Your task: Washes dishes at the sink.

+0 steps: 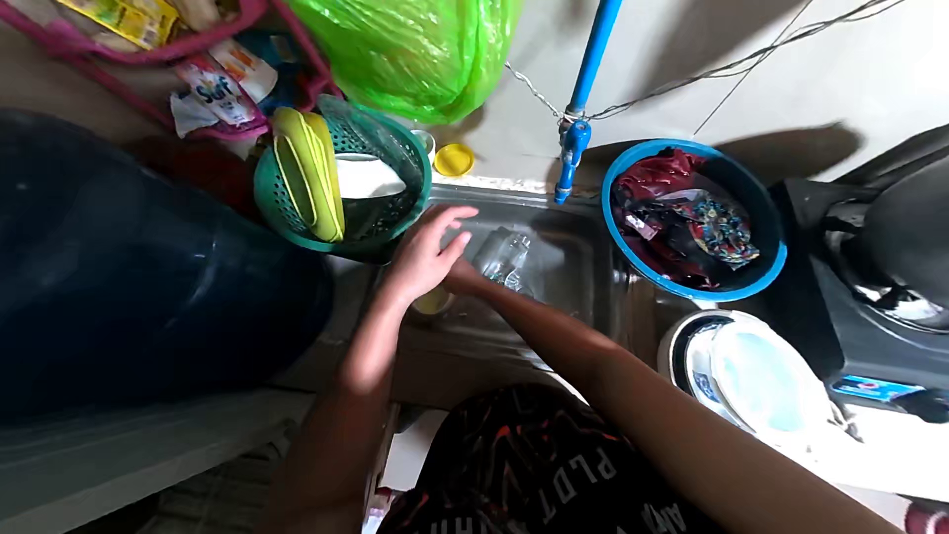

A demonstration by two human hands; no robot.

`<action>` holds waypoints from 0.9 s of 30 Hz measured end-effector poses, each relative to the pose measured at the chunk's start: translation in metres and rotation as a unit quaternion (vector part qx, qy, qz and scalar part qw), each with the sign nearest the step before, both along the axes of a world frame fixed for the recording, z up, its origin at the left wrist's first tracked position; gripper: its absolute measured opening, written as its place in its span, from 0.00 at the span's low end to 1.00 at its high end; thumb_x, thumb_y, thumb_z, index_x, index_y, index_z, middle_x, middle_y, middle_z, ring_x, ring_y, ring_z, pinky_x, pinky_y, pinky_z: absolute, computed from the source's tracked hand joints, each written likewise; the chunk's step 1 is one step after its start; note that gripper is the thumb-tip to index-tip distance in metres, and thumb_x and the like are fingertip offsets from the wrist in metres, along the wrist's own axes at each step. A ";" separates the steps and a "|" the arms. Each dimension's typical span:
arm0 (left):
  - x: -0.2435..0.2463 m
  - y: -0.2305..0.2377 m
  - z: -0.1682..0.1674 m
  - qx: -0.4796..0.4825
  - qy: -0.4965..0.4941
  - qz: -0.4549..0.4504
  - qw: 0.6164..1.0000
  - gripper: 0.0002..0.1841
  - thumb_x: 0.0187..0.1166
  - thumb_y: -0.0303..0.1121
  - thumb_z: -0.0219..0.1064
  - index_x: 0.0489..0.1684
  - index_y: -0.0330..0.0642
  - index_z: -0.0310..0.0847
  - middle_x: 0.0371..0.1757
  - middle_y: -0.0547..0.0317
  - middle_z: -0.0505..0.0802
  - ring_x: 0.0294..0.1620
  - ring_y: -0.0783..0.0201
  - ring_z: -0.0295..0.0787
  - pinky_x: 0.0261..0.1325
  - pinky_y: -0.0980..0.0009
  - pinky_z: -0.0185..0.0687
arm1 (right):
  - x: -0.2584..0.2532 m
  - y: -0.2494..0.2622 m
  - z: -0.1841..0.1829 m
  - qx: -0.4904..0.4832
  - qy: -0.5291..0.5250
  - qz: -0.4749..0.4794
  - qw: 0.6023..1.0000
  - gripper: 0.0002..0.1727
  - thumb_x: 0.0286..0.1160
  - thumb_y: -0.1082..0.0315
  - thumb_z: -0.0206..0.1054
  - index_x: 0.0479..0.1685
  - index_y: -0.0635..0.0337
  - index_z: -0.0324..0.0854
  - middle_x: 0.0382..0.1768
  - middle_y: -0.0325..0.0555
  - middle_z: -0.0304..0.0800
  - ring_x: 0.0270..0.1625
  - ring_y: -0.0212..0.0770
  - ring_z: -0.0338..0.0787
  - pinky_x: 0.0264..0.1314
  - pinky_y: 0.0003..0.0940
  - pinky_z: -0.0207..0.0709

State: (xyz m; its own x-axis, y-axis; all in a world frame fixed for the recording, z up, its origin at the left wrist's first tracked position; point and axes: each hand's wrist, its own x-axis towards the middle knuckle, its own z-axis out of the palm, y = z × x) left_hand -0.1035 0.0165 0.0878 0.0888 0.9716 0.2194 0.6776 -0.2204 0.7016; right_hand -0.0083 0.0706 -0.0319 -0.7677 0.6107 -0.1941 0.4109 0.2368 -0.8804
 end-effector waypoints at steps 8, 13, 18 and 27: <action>0.075 0.082 0.062 0.152 -0.030 -0.169 0.973 0.25 0.88 0.33 0.58 0.85 0.40 0.70 0.84 0.42 0.74 0.82 0.49 0.72 0.77 0.56 0.76 | 0.102 0.020 0.022 -0.407 0.253 -0.269 0.835 0.25 0.87 0.38 0.46 0.55 0.43 0.80 0.39 0.34 0.88 0.37 0.30 0.87 0.37 0.31 0.83; 0.094 0.126 0.052 0.124 0.009 -0.233 0.965 0.17 0.90 0.30 0.52 0.66 0.40 0.86 0.84 0.46 0.76 0.86 0.49 0.67 0.89 0.52 0.57 | 0.142 0.038 0.018 -0.398 0.351 -0.267 0.805 0.23 0.94 0.53 0.48 0.81 0.50 0.67 0.61 0.54 0.87 0.57 0.53 0.91 0.57 0.56 0.87; 0.101 0.134 0.039 0.169 0.031 -0.216 0.961 0.14 0.90 0.32 0.55 0.42 0.32 0.84 0.75 0.39 0.80 0.80 0.44 0.72 0.85 0.51 0.60 | 0.148 0.054 0.015 -0.250 0.308 -0.324 0.859 0.23 0.87 0.74 0.55 0.79 0.54 0.74 0.57 0.51 0.89 0.48 0.41 0.91 0.51 0.41 0.88; 0.115 0.121 0.023 0.178 -0.034 -0.133 0.974 0.20 0.87 0.38 0.61 0.73 0.42 0.79 0.86 0.39 0.68 0.86 0.40 0.62 0.86 0.47 0.60 | 0.138 0.072 0.028 -0.077 0.261 -0.361 0.892 0.17 0.85 0.75 0.60 0.69 0.65 0.79 0.56 0.53 0.88 0.53 0.37 0.89 0.58 0.38 0.85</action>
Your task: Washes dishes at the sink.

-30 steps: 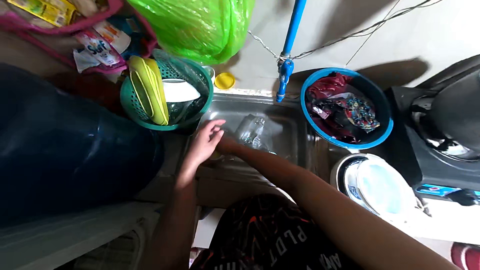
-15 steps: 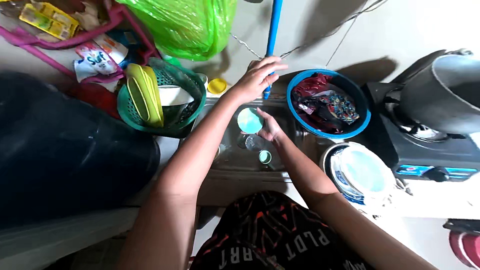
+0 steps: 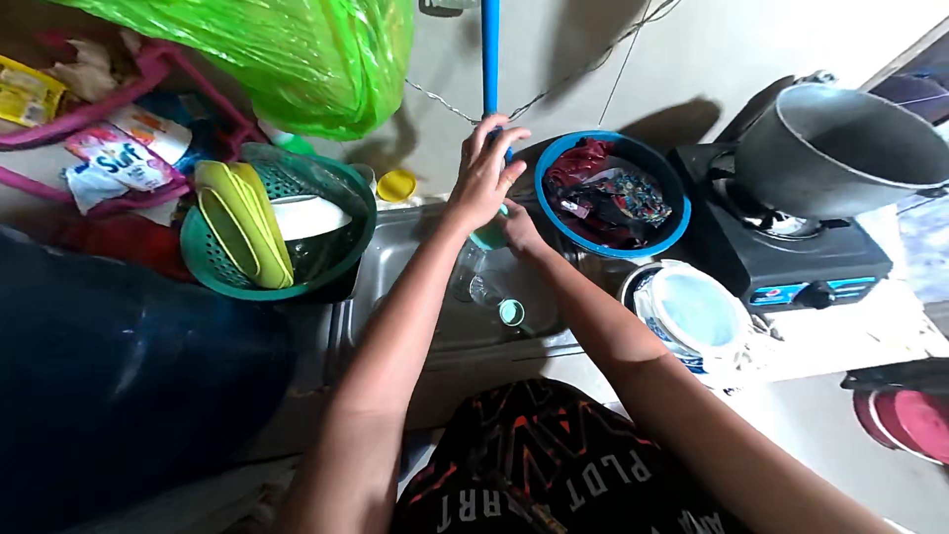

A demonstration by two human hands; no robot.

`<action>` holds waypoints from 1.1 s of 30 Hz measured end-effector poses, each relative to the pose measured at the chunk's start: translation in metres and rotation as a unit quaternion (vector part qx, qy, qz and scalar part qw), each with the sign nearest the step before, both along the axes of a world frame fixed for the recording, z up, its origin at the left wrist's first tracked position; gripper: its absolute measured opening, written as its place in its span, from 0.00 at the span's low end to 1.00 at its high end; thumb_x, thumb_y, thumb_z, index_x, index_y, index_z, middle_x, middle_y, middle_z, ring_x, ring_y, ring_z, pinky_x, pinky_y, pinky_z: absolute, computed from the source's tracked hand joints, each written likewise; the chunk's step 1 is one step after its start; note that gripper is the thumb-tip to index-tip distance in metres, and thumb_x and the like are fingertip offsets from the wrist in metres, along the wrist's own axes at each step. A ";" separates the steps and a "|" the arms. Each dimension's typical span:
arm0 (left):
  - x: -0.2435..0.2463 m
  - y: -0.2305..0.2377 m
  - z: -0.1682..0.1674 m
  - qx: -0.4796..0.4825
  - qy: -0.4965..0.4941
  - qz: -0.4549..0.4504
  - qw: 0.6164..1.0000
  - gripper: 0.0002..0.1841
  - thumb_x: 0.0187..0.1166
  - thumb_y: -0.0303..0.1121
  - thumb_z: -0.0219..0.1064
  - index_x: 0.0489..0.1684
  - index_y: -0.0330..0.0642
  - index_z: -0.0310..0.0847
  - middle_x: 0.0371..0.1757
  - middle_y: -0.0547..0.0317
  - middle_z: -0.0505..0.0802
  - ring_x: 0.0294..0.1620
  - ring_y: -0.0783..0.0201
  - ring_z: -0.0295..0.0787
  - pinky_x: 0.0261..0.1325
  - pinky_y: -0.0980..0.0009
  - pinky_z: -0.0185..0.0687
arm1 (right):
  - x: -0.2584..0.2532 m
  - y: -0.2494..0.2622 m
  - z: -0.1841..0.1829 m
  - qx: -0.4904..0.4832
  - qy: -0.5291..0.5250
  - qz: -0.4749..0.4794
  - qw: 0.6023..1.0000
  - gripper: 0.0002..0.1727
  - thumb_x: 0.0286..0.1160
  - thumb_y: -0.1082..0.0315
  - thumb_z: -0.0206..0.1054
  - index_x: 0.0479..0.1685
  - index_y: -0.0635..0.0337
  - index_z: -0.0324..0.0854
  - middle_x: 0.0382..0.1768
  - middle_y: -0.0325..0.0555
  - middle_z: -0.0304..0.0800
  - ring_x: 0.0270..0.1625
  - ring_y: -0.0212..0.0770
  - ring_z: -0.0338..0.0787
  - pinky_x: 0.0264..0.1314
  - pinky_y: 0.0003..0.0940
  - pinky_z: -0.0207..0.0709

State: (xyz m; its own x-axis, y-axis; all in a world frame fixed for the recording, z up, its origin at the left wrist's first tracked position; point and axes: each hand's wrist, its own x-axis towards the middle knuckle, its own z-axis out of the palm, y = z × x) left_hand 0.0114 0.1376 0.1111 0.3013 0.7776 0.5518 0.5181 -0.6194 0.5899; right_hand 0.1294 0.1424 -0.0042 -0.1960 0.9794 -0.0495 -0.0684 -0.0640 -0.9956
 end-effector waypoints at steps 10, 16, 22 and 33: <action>-0.038 -0.119 -0.153 -0.438 0.121 0.099 0.885 0.31 0.72 0.34 0.79 0.77 0.37 0.77 0.93 0.30 0.52 0.90 0.32 0.54 0.87 0.45 0.61 | 0.004 -0.003 -0.005 0.030 -0.097 0.007 0.995 0.19 0.89 0.70 0.59 0.75 0.56 0.78 0.59 0.57 0.89 0.52 0.48 0.89 0.54 0.48 0.82; -0.019 -0.115 -0.177 -0.458 0.133 0.141 0.868 0.28 0.70 0.20 0.73 0.74 0.25 0.75 0.93 0.30 0.50 0.90 0.39 0.58 0.87 0.56 0.64 | 0.008 -0.022 -0.022 0.109 -0.340 0.129 0.925 0.24 0.84 0.67 0.66 0.79 0.57 0.75 0.60 0.63 0.91 0.61 0.62 0.91 0.67 0.64 0.80; -0.020 -0.102 -0.197 -0.395 0.049 0.210 0.893 0.47 0.59 0.19 0.80 0.85 0.28 0.57 0.88 0.25 0.59 0.87 0.36 0.63 0.84 0.53 0.68 | 0.013 -0.065 -0.059 0.171 -0.553 0.304 0.757 0.20 0.88 0.72 0.53 0.74 0.65 0.77 0.72 0.65 0.82 0.79 0.65 0.77 0.84 0.61 0.60; -0.022 -0.104 -0.201 -0.352 0.088 0.230 0.903 0.33 0.66 0.23 0.76 0.77 0.28 0.74 0.89 0.26 0.60 0.87 0.29 0.58 0.88 0.43 0.54 | -0.005 -0.026 -0.038 -0.006 -0.539 0.332 0.774 0.29 0.85 0.56 0.64 0.76 0.70 0.74 0.73 0.73 0.78 0.78 0.70 0.76 0.77 0.70 0.66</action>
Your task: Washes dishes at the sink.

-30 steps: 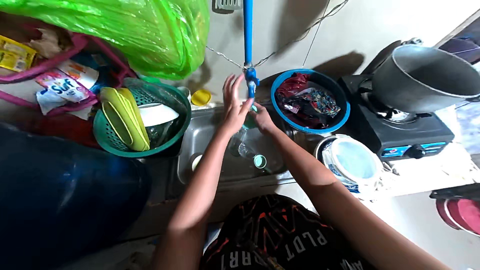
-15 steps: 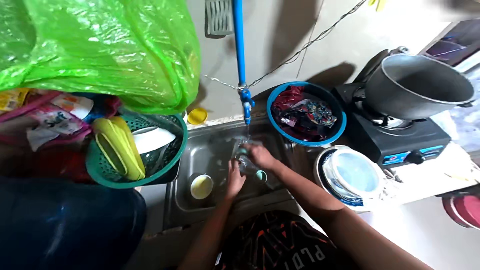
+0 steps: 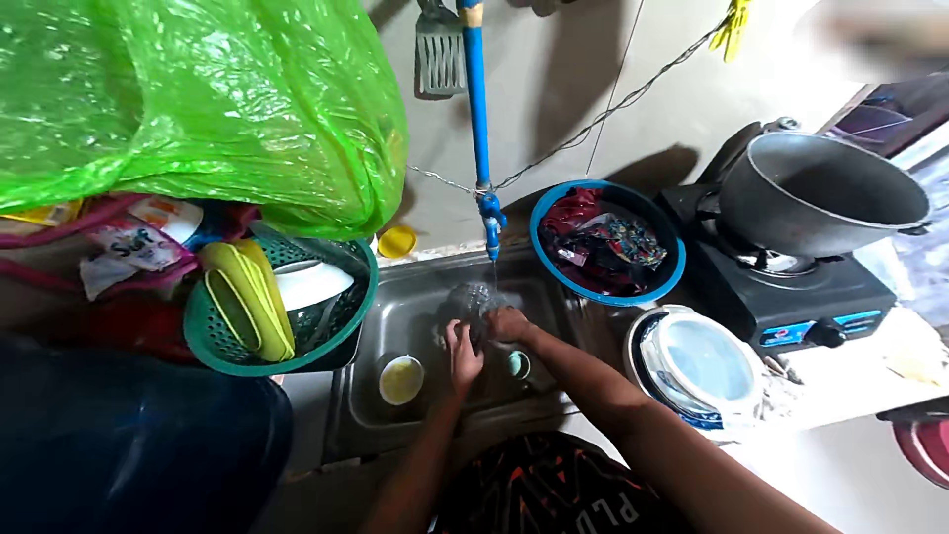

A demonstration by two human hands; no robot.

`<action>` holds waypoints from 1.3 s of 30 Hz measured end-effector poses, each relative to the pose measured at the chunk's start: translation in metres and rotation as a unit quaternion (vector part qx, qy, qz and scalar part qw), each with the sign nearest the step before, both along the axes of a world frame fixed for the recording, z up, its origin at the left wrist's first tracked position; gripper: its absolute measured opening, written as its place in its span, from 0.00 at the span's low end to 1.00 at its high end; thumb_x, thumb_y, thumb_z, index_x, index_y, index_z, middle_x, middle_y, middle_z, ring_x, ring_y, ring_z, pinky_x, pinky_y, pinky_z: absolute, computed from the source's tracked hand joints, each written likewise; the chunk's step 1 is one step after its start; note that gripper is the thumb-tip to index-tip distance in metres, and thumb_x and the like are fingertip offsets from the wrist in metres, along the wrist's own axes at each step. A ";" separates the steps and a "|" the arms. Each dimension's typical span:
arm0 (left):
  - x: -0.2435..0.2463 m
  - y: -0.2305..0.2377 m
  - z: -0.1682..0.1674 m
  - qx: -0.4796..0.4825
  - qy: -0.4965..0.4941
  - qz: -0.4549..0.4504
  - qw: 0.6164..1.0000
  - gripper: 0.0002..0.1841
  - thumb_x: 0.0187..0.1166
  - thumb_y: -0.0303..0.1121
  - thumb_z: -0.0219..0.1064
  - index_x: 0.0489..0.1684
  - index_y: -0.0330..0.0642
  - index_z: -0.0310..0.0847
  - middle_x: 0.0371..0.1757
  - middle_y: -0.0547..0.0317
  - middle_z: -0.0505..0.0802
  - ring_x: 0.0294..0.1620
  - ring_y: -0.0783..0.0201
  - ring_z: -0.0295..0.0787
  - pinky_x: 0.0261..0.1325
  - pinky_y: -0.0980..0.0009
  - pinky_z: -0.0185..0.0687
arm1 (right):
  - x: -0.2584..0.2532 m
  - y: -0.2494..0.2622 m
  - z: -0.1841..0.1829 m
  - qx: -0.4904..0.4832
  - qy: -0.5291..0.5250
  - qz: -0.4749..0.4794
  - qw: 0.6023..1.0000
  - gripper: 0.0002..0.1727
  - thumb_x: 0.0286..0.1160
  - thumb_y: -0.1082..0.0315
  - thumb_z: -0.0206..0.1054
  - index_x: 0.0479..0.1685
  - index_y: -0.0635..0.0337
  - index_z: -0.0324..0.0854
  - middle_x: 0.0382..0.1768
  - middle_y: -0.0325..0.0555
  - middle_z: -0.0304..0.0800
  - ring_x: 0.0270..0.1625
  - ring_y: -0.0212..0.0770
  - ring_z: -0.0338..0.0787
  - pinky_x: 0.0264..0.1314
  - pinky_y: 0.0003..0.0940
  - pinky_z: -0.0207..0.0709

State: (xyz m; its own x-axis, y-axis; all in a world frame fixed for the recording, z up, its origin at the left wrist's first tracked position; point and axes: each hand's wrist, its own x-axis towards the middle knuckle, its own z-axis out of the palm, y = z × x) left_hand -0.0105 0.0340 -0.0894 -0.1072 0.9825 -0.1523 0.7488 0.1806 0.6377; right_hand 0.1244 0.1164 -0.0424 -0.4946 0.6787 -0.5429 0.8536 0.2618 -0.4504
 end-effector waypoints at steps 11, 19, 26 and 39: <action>0.042 0.023 0.048 -0.027 -0.487 0.120 0.865 0.19 0.84 0.24 0.62 0.70 0.28 0.67 0.41 0.50 0.88 0.31 0.67 0.87 0.36 0.72 0.87 | -0.008 0.021 0.084 0.100 0.137 -0.081 0.982 0.26 0.88 0.49 0.61 0.50 0.69 0.89 0.50 0.65 0.92 0.59 0.60 0.90 0.65 0.60 0.78; 0.034 0.035 0.075 -0.162 -0.595 0.125 0.777 0.18 0.95 0.33 0.47 0.75 0.35 0.67 0.55 0.47 0.88 0.44 0.61 0.89 0.47 0.67 0.88 | -0.006 0.046 0.070 0.074 0.175 -0.179 0.965 0.23 0.87 0.53 0.62 0.51 0.68 0.87 0.49 0.66 0.90 0.56 0.63 0.89 0.59 0.65 0.78; 0.029 0.023 0.072 -0.151 -0.804 0.067 0.572 0.35 0.89 0.60 0.32 0.49 0.37 0.77 0.37 0.50 0.94 0.24 0.65 0.90 0.27 0.77 0.87 | 0.003 0.033 0.038 -0.007 0.519 -0.334 0.787 0.20 0.91 0.64 0.48 0.27 0.59 0.76 0.20 0.38 0.77 0.25 0.32 0.79 0.34 0.34 0.78; 0.022 0.020 0.073 -0.176 -0.617 0.086 0.762 0.14 0.95 0.31 0.46 0.68 0.37 0.68 0.48 0.52 0.89 0.38 0.65 0.89 0.42 0.72 0.88 | 0.001 0.032 0.055 0.069 0.225 -0.181 0.955 0.22 0.92 0.59 0.55 0.41 0.69 0.86 0.37 0.62 0.88 0.43 0.57 0.89 0.49 0.57 0.82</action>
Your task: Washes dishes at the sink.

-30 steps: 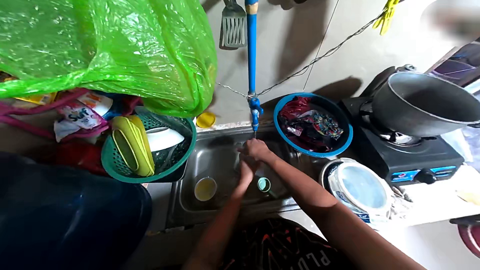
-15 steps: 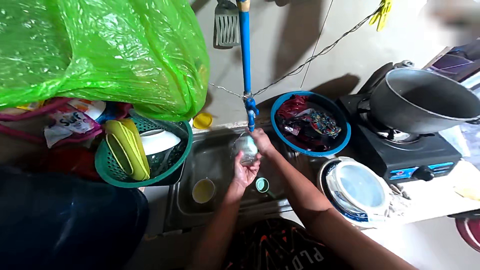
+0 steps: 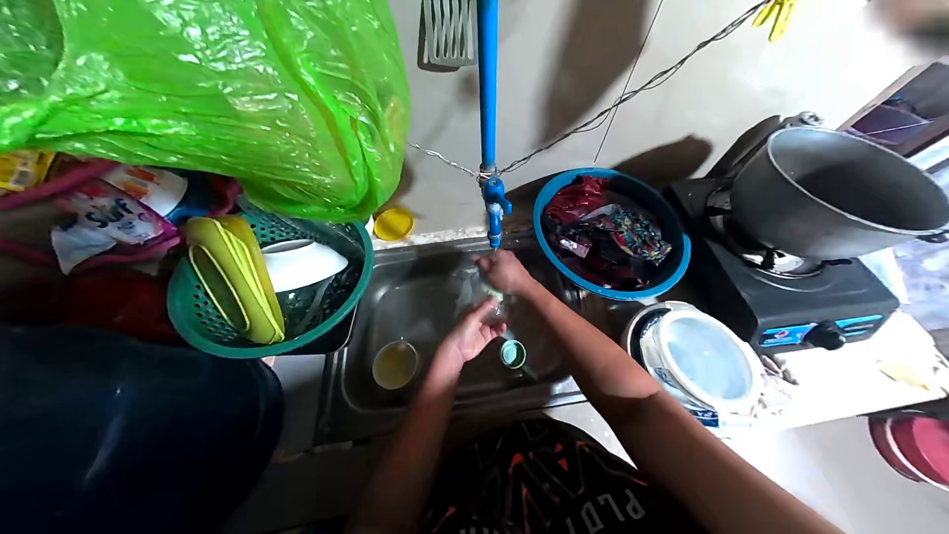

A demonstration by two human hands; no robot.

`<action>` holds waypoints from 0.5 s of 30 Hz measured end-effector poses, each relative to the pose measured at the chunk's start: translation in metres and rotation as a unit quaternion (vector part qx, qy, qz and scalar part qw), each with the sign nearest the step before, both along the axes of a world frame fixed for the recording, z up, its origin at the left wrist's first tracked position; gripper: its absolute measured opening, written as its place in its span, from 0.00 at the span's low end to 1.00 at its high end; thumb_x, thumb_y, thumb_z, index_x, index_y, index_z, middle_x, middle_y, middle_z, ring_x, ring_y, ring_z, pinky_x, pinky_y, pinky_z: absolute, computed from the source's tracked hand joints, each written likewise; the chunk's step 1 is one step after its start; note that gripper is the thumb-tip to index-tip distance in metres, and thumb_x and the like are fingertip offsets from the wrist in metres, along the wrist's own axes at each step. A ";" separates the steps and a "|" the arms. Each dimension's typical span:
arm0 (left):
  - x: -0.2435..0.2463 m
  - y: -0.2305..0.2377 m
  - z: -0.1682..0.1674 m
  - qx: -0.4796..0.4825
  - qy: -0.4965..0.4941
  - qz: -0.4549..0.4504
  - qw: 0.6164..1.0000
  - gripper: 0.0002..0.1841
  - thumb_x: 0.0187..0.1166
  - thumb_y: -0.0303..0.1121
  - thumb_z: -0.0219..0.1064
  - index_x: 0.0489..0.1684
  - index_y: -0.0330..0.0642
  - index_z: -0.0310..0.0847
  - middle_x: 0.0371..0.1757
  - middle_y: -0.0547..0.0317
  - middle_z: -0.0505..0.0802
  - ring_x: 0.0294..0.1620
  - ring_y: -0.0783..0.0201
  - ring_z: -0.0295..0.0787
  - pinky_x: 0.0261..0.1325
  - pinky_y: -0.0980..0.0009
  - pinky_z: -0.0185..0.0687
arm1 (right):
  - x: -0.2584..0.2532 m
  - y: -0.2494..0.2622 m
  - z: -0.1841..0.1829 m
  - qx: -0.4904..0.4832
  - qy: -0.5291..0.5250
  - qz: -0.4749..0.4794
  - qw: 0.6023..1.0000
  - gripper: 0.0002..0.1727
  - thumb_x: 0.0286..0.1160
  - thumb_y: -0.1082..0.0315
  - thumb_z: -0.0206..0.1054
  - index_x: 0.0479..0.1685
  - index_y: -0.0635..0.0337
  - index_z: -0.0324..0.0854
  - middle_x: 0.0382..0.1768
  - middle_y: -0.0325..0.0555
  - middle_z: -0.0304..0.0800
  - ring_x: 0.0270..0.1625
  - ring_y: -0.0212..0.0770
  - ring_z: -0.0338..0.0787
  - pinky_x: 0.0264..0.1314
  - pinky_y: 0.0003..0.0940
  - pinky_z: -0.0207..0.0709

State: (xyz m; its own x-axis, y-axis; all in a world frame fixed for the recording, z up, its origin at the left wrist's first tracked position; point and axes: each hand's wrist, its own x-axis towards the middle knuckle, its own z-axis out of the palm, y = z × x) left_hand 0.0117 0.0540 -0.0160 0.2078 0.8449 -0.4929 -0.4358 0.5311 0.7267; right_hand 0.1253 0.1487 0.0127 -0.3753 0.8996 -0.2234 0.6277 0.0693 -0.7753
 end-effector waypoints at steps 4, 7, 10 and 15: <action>0.005 0.001 -0.006 0.050 0.071 0.026 0.996 0.15 0.87 0.23 0.56 0.68 0.33 0.67 0.44 0.52 0.88 0.35 0.65 0.87 0.39 0.71 0.87 | -0.003 -0.010 0.016 0.057 -0.041 0.055 0.996 0.22 0.88 0.53 0.61 0.46 0.63 0.92 0.43 0.60 0.94 0.52 0.58 0.92 0.58 0.61 0.80; -0.003 0.001 -0.007 0.008 -0.178 0.015 0.984 0.34 0.90 0.51 0.23 0.50 0.38 0.75 0.33 0.54 0.93 0.23 0.68 0.89 0.28 0.79 0.85 | 0.005 -0.008 -0.024 0.022 0.313 -0.088 0.946 0.26 0.92 0.59 0.47 0.20 0.57 0.77 0.15 0.35 0.75 0.21 0.30 0.77 0.28 0.31 0.75; -0.004 0.001 -0.009 -0.009 -0.044 -0.006 0.999 0.22 0.96 0.42 0.33 0.67 0.38 0.69 0.46 0.50 0.91 0.35 0.64 0.91 0.38 0.72 0.89 | 0.008 -0.002 -0.013 -0.003 0.093 -0.030 0.995 0.26 0.95 0.58 0.50 0.34 0.70 0.82 0.29 0.57 0.81 0.35 0.49 0.83 0.44 0.49 0.78; 0.007 0.000 -0.007 0.070 0.060 -0.004 0.996 0.17 0.88 0.26 0.46 0.71 0.34 0.65 0.46 0.51 0.88 0.35 0.64 0.88 0.38 0.69 0.87 | 0.003 -0.012 0.022 0.008 -0.099 0.058 0.993 0.22 0.88 0.53 0.60 0.46 0.64 0.89 0.45 0.61 0.92 0.53 0.60 0.90 0.57 0.62 0.79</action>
